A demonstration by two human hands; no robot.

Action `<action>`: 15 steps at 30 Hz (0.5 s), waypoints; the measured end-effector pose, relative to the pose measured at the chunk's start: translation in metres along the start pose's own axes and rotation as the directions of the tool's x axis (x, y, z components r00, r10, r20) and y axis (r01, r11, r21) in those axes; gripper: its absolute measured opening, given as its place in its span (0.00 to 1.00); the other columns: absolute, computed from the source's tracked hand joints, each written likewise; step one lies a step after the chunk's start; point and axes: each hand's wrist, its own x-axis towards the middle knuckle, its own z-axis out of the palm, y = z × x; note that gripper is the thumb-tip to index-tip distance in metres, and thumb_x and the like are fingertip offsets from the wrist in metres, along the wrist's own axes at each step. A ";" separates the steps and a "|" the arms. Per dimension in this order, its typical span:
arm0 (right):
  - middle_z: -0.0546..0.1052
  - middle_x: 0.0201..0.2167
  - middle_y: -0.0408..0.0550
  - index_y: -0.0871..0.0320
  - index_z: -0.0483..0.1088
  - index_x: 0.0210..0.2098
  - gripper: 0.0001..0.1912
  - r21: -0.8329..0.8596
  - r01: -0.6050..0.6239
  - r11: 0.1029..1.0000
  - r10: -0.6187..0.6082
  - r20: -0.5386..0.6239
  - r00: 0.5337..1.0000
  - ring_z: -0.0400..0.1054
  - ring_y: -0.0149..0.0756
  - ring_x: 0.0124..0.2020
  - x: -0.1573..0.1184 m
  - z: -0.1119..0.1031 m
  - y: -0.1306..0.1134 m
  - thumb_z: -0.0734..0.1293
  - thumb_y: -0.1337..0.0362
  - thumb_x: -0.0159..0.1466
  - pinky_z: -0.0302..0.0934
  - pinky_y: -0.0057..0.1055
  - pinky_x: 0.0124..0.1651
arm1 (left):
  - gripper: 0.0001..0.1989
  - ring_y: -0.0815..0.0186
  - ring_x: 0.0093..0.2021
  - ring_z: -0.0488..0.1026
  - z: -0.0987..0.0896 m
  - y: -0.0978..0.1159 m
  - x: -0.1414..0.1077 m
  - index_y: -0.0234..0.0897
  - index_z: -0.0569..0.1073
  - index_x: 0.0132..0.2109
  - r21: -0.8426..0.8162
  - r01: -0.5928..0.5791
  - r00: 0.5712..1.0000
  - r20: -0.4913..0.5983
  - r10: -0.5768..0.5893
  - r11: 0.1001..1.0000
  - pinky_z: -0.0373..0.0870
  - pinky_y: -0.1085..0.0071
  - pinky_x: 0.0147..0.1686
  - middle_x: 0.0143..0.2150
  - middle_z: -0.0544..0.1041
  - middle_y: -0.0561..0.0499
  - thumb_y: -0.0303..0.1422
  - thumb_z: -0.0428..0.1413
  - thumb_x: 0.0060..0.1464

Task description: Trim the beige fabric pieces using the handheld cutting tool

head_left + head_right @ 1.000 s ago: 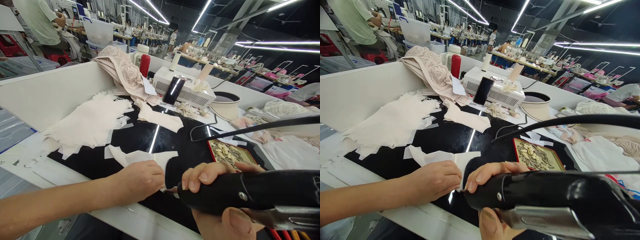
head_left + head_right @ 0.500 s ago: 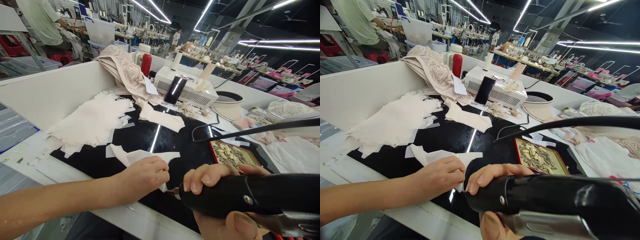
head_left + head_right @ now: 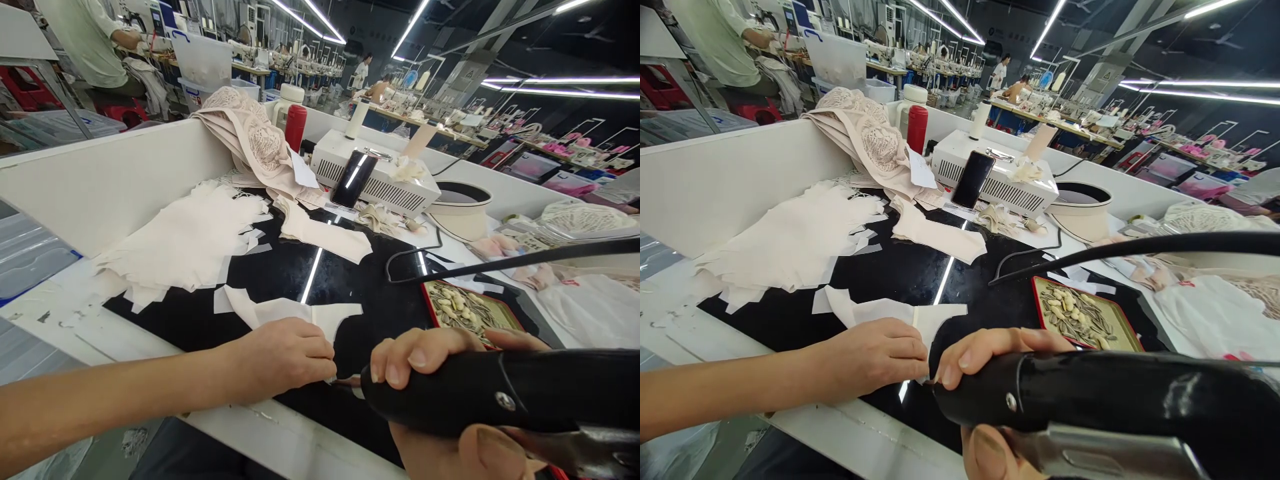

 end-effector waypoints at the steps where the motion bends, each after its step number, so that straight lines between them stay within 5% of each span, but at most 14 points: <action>1: 0.76 0.30 0.39 0.44 0.70 0.54 0.21 0.024 0.018 1.000 -0.018 -0.003 1.000 0.69 0.37 0.22 0.000 0.001 0.000 0.75 0.55 0.63 0.69 0.37 0.23 | 0.12 0.63 0.46 0.78 -0.001 0.000 -0.001 0.33 0.77 0.48 0.013 -0.014 1.000 -0.010 0.014 1.000 0.73 0.68 0.52 0.43 0.81 0.48 0.21 0.49 0.73; 15: 0.79 0.31 0.39 0.49 0.73 0.53 0.20 0.087 0.054 0.995 -0.055 0.009 0.998 0.71 0.36 0.24 0.003 0.000 -0.002 0.76 0.59 0.63 0.70 0.35 0.24 | 0.09 0.64 0.47 0.79 -0.001 0.003 -0.004 0.34 0.79 0.47 0.233 -0.107 0.992 -0.041 0.120 0.967 0.77 0.69 0.54 0.45 0.82 0.45 0.20 0.55 0.69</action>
